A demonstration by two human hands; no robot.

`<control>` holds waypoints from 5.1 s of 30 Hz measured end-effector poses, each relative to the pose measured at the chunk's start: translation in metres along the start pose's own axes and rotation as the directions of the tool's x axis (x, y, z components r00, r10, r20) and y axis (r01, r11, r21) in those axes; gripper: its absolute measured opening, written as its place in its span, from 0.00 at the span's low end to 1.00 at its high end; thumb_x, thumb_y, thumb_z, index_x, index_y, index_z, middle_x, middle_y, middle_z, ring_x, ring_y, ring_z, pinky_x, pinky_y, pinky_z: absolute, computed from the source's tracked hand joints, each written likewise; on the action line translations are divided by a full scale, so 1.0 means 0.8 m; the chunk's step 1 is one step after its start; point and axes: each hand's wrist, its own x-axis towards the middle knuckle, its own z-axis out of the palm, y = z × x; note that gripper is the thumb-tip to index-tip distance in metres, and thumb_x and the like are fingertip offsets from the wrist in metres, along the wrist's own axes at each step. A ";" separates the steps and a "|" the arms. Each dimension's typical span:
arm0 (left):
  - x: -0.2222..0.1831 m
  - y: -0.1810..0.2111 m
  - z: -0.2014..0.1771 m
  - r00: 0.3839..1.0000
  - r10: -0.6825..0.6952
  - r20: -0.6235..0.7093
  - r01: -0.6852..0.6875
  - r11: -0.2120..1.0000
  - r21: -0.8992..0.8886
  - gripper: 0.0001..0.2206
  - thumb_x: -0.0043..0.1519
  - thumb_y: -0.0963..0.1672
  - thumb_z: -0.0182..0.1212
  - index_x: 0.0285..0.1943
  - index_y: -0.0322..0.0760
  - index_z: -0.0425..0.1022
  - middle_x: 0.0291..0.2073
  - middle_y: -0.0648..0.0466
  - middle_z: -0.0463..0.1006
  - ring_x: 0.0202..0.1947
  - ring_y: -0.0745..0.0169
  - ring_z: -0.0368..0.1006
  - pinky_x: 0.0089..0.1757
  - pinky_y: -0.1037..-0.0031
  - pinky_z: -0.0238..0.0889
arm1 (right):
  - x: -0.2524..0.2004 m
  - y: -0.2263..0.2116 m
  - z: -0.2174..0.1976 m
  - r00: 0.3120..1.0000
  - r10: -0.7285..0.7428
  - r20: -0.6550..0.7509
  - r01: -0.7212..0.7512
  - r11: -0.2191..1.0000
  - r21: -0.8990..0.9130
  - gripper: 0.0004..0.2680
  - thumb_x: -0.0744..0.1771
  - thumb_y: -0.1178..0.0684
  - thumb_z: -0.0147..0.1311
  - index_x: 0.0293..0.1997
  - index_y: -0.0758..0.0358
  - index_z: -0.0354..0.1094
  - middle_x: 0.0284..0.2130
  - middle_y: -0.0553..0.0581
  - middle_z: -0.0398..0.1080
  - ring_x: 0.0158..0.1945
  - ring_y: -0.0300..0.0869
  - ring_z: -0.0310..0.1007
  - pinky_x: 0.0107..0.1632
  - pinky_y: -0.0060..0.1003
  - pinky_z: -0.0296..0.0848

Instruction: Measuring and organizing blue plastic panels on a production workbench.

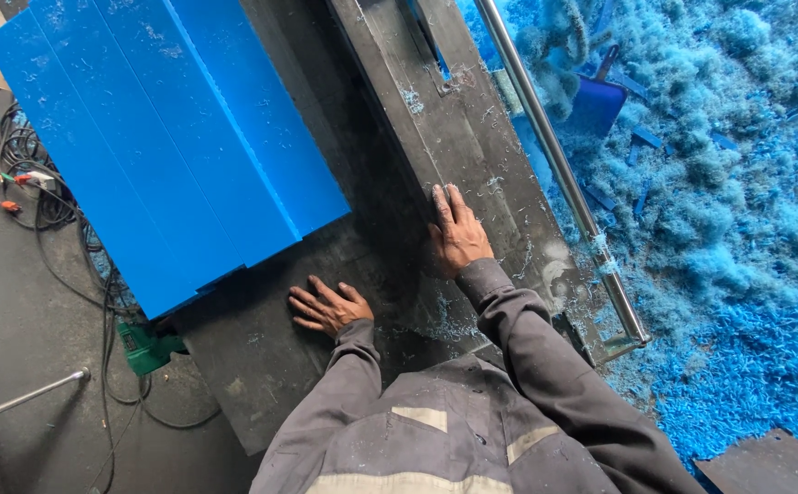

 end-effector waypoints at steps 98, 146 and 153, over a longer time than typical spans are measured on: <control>-0.003 -0.005 -0.001 0.999 0.017 0.038 -0.016 1.000 -0.008 0.26 0.69 0.51 0.43 0.74 0.36 0.62 0.73 0.31 0.54 0.73 0.27 0.48 0.64 0.34 0.34 | 0.000 -0.003 -0.003 1.000 0.017 0.024 -0.017 1.000 -0.001 0.28 0.69 0.48 0.53 0.80 0.50 0.43 0.71 0.66 0.51 0.64 0.61 0.65 0.49 0.56 0.78; 0.001 0.003 -0.015 0.993 -0.015 0.117 0.022 0.998 -0.058 0.27 0.69 0.50 0.42 0.75 0.35 0.59 0.75 0.30 0.49 0.75 0.26 0.43 0.64 0.33 0.30 | -0.003 -0.002 -0.002 0.993 -0.054 -0.105 0.045 0.995 -0.086 0.27 0.69 0.47 0.54 0.79 0.49 0.48 0.67 0.65 0.58 0.61 0.57 0.69 0.47 0.50 0.77; -0.001 -0.001 -0.018 0.994 0.012 0.108 -0.009 0.999 -0.032 0.26 0.69 0.50 0.43 0.74 0.34 0.59 0.74 0.29 0.51 0.75 0.26 0.44 0.64 0.33 0.30 | -0.005 -0.001 0.008 0.987 -0.018 -0.158 0.004 0.996 -0.088 0.26 0.69 0.45 0.55 0.77 0.49 0.51 0.66 0.64 0.60 0.60 0.57 0.71 0.46 0.50 0.77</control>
